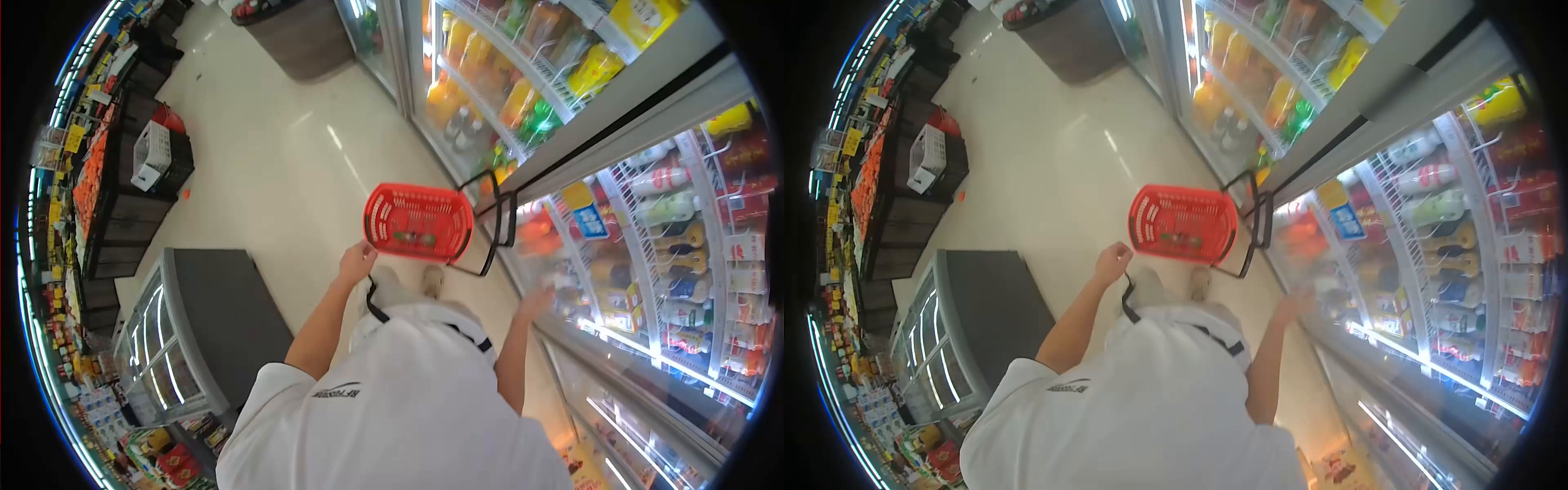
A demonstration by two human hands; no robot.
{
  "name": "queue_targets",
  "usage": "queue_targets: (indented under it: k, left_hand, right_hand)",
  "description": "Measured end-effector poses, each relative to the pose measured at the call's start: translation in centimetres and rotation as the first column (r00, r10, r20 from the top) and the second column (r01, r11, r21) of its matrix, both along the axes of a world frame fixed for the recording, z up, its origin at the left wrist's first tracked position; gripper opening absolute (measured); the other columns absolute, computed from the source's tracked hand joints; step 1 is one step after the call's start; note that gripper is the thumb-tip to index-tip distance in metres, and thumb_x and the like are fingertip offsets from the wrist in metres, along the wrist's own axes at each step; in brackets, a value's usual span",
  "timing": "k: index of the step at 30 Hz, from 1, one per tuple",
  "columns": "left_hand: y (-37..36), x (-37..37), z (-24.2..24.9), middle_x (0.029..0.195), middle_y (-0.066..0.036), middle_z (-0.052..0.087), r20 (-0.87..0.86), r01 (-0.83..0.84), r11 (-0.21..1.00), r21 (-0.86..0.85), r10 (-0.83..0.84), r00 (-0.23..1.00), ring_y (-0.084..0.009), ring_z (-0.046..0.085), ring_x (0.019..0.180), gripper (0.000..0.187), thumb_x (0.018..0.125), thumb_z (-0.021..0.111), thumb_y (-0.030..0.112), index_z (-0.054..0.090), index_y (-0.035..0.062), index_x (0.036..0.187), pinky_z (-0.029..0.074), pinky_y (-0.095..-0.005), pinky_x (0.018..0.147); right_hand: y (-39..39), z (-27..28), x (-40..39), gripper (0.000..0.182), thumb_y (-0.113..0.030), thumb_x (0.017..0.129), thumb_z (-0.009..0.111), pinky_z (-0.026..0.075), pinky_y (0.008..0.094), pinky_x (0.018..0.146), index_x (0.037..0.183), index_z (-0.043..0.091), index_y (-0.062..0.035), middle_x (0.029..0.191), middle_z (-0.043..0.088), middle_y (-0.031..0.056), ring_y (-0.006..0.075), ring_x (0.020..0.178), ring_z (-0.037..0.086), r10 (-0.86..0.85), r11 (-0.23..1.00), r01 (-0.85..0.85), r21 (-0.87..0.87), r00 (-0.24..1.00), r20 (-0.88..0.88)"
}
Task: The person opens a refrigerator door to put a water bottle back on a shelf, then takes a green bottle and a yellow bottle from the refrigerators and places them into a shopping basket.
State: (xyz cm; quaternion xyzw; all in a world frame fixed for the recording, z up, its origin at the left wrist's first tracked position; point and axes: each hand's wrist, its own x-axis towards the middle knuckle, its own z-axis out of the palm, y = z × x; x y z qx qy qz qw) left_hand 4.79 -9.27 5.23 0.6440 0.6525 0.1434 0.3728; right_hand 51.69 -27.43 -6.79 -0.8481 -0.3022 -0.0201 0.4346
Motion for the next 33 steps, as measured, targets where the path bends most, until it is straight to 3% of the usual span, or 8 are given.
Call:
queue_targets:
  k: [2, 6, 8, 9, 12, 16, 23, 33]
  left_hand:
    - [-2.2, -4.5, -3.7, 0.090, -0.017, 0.070, -0.032, -0.038, 0.997, -0.067, 0.036, 0.999, -0.0328, 0.068, 0.087, 0.028, 0.085, 0.061, 0.028, 0.066, 0.0030, 0.097, 0.053, -0.0413, 0.076]
    - [-8.8, -17.1, -11.1, 0.096, -0.022, 0.069, -0.310, -0.125, 0.930, -0.345, 0.013, 0.951, -0.0346, 0.066, 0.093, 0.028, 0.085, 0.061, 0.028, 0.067, 0.0018, 0.094, 0.052, -0.0435, 0.081]
    - [-12.4, -24.8, -16.8, 0.105, -0.023, 0.068, -0.499, 0.336, 0.780, -0.528, -0.605, 0.620, -0.0396, 0.062, 0.102, 0.032, 0.087, 0.059, 0.030, 0.070, 0.0008, 0.094, 0.049, -0.0465, 0.089]
    - [-13.8, -27.3, -17.3, 0.113, -0.021, 0.066, -0.467, -0.068, 0.807, -0.587, -0.268, 0.843, -0.0386, 0.060, 0.109, 0.035, 0.089, 0.058, 0.031, 0.070, 0.0010, 0.103, 0.048, -0.0450, 0.092]
    - [-12.3, -32.1, -17.4, 0.120, -0.017, 0.065, -0.446, 0.336, 0.631, -0.699, -0.752, 0.485, -0.0333, 0.060, 0.113, 0.033, 0.090, 0.056, 0.029, 0.070, 0.0062, 0.109, 0.048, -0.0406, 0.096]
    - [-4.4, -31.7, -13.3, 0.100, -0.022, 0.068, -0.428, -0.223, 0.840, -0.496, -0.013, 0.904, -0.0400, 0.063, 0.100, 0.033, 0.087, 0.053, 0.027, 0.069, -0.0003, 0.097, 0.049, -0.0476, 0.087]
    - [12.4, -26.9, -13.9, 0.090, -0.024, 0.067, -0.178, -0.092, 0.986, -0.136, 0.067, 0.982, -0.0426, 0.064, 0.089, 0.033, 0.090, 0.050, 0.029, 0.066, 0.0002, 0.093, 0.050, -0.0491, 0.078]
    - [18.4, -19.0, -15.4, 0.089, -0.017, 0.070, -0.095, 0.147, 0.940, -0.309, -0.184, 0.978, -0.0373, 0.067, 0.088, 0.027, 0.088, 0.054, 0.029, 0.068, 0.0068, 0.095, 0.052, -0.0465, 0.077]
  right_hand:
    - [5.9, 6.1, -4.6, 0.070, -0.042, 0.093, 0.060, 0.032, 0.0437, 0.110, 0.137, 0.042, 0.0092, 0.136, 0.048, 0.0254, 0.0362, 0.129, 0.045, 0.042, 0.991, -0.072, -0.111, 0.967, -0.250]
    - [11.9, 12.8, -6.6, 0.067, -0.038, 0.093, 0.061, 0.032, 0.0455, 0.106, 0.139, 0.038, 0.0055, 0.135, 0.044, 0.0254, 0.0381, 0.125, 0.041, 0.176, 0.984, -0.175, -0.026, 0.982, 0.063]
    - [14.8, 19.3, -8.7, 0.067, -0.035, 0.093, 0.062, 0.032, 0.0457, 0.107, 0.139, 0.037, 0.0053, 0.137, 0.042, 0.0247, 0.0372, 0.126, 0.040, 0.158, 0.987, -0.162, 0.019, 0.980, 0.116]
    - [16.1, 22.8, -9.6, 0.066, -0.032, 0.093, 0.063, 0.031, 0.0458, 0.107, 0.140, 0.036, 0.0051, 0.138, 0.040, 0.0241, 0.0364, 0.127, 0.039, 0.156, 0.983, -0.169, 0.069, 0.974, 0.164]
    - [20.6, 30.7, -11.1, 0.069, -0.030, 0.091, 0.066, 0.031, 0.0453, 0.108, 0.140, 0.034, 0.0057, 0.139, 0.038, 0.0233, 0.0341, 0.128, 0.038, 0.128, 0.930, -0.236, 0.283, 0.927, 0.354]
    - [26.2, 41.2, -10.0, 0.083, -0.040, 0.085, 0.073, 0.035, 0.0440, 0.104, 0.140, 0.031, 0.0059, 0.136, 0.036, 0.0228, 0.0366, 0.123, 0.039, -0.096, 0.943, -0.178, 0.281, 0.665, 0.741]
    - [28.5, 52.1, -0.1, 0.076, -0.055, 0.076, 0.075, 0.033, 0.0570, 0.093, 0.127, 0.053, -0.0036, 0.125, 0.045, 0.0286, 0.0401, 0.125, 0.032, -0.145, 0.989, -0.011, 0.146, 0.045, 0.988]
    - [27.9, 54.6, 8.2, 0.091, -0.049, 0.080, 0.067, 0.027, 0.0616, 0.097, 0.129, 0.024, 0.0153, 0.131, 0.023, 0.0360, 0.0448, 0.125, 0.022, -0.101, 0.972, 0.197, 0.127, -0.140, 0.985]
